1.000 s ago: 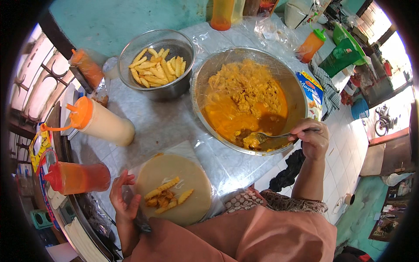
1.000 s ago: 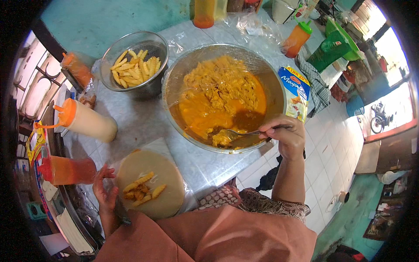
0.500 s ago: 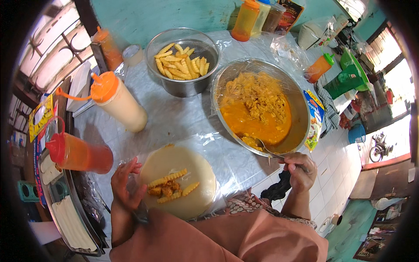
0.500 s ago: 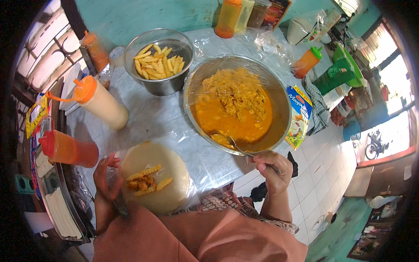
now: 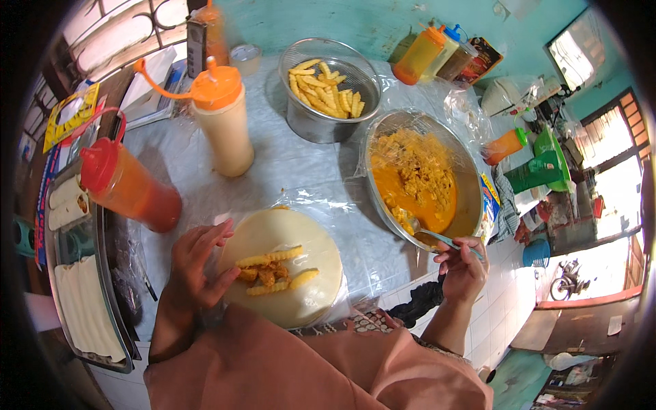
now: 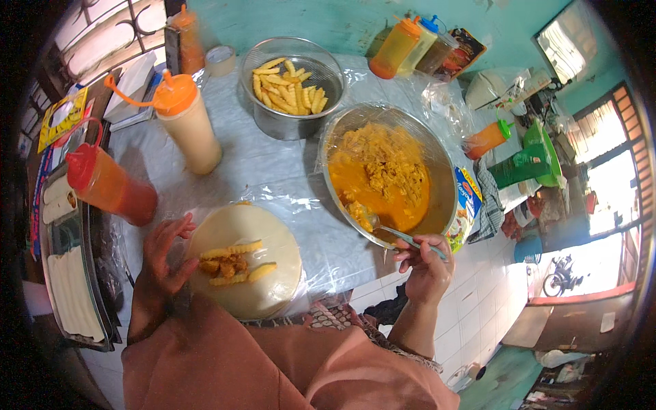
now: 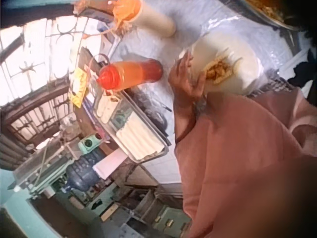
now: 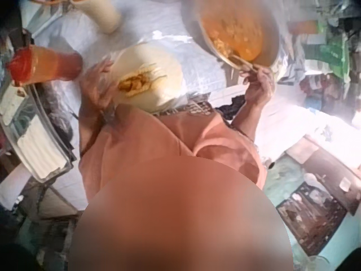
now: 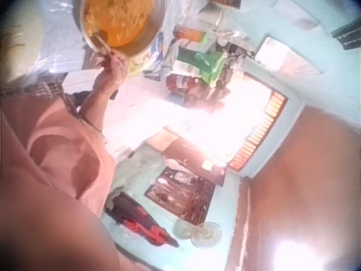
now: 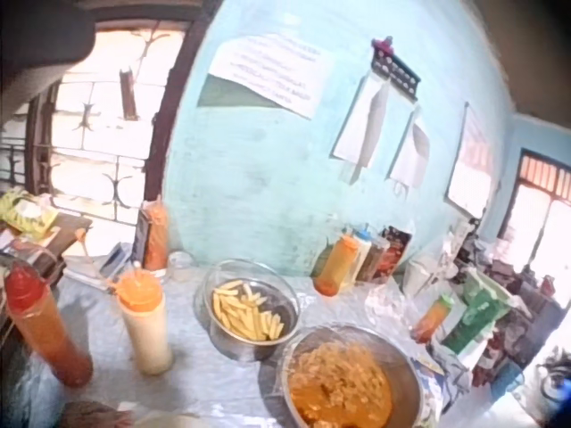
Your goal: The person assembles a wrap by placing french fries and a yellow mixture onto a flatbread, then adds sauces from squeeze bottles. The person handles the ingredients and condiments directly with their hands and a spoon.
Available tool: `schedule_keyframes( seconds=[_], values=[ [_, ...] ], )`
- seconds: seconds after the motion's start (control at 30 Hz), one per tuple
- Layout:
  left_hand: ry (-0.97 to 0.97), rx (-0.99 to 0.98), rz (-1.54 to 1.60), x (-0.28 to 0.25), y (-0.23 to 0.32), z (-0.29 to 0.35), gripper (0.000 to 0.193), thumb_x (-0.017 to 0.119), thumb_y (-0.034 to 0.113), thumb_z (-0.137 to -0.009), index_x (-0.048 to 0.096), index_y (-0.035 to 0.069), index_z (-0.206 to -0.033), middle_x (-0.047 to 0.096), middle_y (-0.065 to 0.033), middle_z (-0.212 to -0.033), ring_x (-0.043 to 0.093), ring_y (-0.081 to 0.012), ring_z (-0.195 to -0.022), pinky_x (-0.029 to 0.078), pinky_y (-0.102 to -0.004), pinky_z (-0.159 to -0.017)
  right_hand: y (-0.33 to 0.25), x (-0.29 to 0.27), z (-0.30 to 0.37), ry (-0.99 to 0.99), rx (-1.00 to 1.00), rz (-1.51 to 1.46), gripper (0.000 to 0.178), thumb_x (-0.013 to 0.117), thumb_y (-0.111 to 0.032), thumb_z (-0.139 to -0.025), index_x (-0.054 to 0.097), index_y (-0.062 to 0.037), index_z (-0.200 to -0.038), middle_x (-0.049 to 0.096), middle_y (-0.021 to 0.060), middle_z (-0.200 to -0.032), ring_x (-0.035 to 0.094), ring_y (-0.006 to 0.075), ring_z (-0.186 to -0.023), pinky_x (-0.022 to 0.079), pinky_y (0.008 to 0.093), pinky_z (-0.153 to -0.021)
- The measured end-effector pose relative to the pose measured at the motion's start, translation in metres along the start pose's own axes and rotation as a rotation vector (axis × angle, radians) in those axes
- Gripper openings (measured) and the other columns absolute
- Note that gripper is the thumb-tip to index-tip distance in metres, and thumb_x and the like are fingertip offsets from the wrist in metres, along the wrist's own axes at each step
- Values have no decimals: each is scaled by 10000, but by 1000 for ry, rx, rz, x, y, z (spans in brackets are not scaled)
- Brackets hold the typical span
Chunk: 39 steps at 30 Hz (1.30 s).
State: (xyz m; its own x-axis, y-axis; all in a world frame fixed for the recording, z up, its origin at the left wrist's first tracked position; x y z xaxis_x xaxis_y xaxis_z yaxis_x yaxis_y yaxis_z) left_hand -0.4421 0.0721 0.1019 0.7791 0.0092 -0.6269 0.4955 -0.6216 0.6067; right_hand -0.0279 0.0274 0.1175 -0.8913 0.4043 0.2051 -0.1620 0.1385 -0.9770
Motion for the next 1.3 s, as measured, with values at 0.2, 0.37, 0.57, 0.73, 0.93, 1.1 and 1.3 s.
schedule_keyframes(
  seconds=[0.2, 0.37, 0.57, 0.73, 0.93, 1.1, 1.3],
  values=[
    [-50, -21, -30, -4, 5, 8, 658, 690, 232, -669, 487, 9, -1253, 610, -158, -986, 586, -310, -838, 470, -403, -765, 0, -7, -5, 68, -89, -18, 254, 538, -213, -868, 531, 18, -973, 650, 237, -801, 636, 256, -558, 450, 253, -413],
    [-225, -31, -28, 5, 12, 6, 854, 714, 256, -638, 332, 43, -1370, 515, -181, -1155, 485, -343, -1074, 345, -455, -950, -3, 10, 2, -43, -186, -68, 247, 512, -213, -882, 523, 1, -1004, 644, 244, -813, 625, 224, -543, 436, 226, -408],
    [-331, -41, -33, 21, 18, 13, 982, 766, 242, -586, 256, 12, -1393, 448, -208, -1233, 429, -377, -1145, 257, -512, -1029, 37, 76, 25, -289, 18, -130, 214, 527, -142, -837, 526, 23, -973, 632, 257, -793, 622, 252, -552, 476, 250, -452],
    [-323, -27, -53, 25, 18, 15, 990, 751, 232, -601, 221, 27, -1412, 482, -155, -1185, 440, -321, -1139, 253, -497, -1031, 72, 91, 45, -551, 29, -142, 194, 524, -61, -797, 568, 68, -935, 619, 288, -870, 634, 338, -707, 532, 360, -620],
    [-342, -12, -54, 31, 18, 15, 988, 750, 224, -607, 215, 15, -1412, 491, -149, -1163, 456, -312, -1113, 258, -494, -1028, 65, 92, 60, -681, -185, -47, 209, 504, 20, -759, 653, 57, -902, 655, 220, -898, 618, 335, -897, 523, 371, -738],
    [-391, -55, -81, 33, 20, 14, 953, 741, 228, -623, 238, 4, -1401, 491, -163, -1163, 450, -327, -1118, 249, -499, -1035, 60, 88, 59, -761, -151, 105, 216, 549, -6, -729, 665, 48, -902, 668, 198, -919, 618, 308, -944, 492, 366, -807],
    [-410, -33, -91, 31, 17, 5, 949, 725, 352, -643, 257, -20, -1380, 459, -190, -1253, 429, -364, -1163, 254, -509, -1038, 22, 69, 42, -587, -328, -49, 187, 575, -40, -741, 652, 60, -880, 640, 251, -866, 634, 360, -836, 527, 410, -704]
  ],
)
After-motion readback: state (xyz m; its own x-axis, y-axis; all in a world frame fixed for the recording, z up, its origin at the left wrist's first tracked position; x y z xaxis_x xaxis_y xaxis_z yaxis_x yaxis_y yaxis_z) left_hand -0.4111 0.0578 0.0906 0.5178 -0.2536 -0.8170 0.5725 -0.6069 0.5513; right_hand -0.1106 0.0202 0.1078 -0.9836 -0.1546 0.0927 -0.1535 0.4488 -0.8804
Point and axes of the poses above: each hand's wrist, its own z-axis away from the middle knuckle, its own x-axis out of the palm, y = z × x, the point moved 3 cm from there along -z, towards the middle knuckle
